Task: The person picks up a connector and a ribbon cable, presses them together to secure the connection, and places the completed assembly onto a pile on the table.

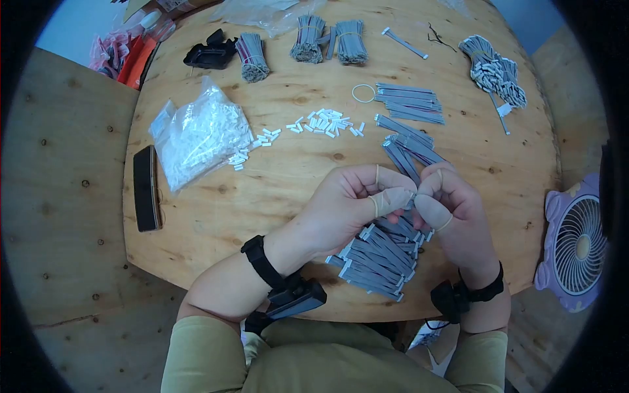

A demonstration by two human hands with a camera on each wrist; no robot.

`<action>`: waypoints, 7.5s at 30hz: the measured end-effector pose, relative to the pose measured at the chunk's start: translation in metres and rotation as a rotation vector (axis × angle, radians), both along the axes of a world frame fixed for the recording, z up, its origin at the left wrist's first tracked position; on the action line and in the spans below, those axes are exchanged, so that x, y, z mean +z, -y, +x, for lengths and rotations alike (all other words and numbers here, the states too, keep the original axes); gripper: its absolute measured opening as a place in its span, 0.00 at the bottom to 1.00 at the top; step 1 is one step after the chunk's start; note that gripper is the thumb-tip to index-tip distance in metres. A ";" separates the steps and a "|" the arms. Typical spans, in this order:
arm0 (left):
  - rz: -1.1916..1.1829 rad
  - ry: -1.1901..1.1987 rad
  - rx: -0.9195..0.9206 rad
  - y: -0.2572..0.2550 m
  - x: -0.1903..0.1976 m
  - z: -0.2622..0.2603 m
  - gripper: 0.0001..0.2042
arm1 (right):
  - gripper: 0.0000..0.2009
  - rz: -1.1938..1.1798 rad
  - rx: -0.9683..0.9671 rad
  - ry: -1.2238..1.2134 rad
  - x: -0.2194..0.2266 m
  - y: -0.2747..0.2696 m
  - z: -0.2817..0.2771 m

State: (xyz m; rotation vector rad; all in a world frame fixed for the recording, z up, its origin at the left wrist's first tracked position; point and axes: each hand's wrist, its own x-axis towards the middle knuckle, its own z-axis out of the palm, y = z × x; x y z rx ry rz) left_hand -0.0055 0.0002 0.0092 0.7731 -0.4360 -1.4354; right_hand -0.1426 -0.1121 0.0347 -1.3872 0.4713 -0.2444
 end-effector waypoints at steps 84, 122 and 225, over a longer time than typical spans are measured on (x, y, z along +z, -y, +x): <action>-0.036 0.193 0.068 -0.002 0.002 -0.002 0.10 | 0.03 -0.126 -0.049 0.024 -0.004 -0.001 -0.001; -0.003 -0.010 -0.004 -0.003 -0.003 0.007 0.09 | 0.03 0.010 0.005 -0.002 -0.001 0.004 0.001; 0.041 1.283 0.613 0.006 -0.022 0.063 0.07 | 0.05 -0.567 -0.180 0.000 -0.019 0.027 0.000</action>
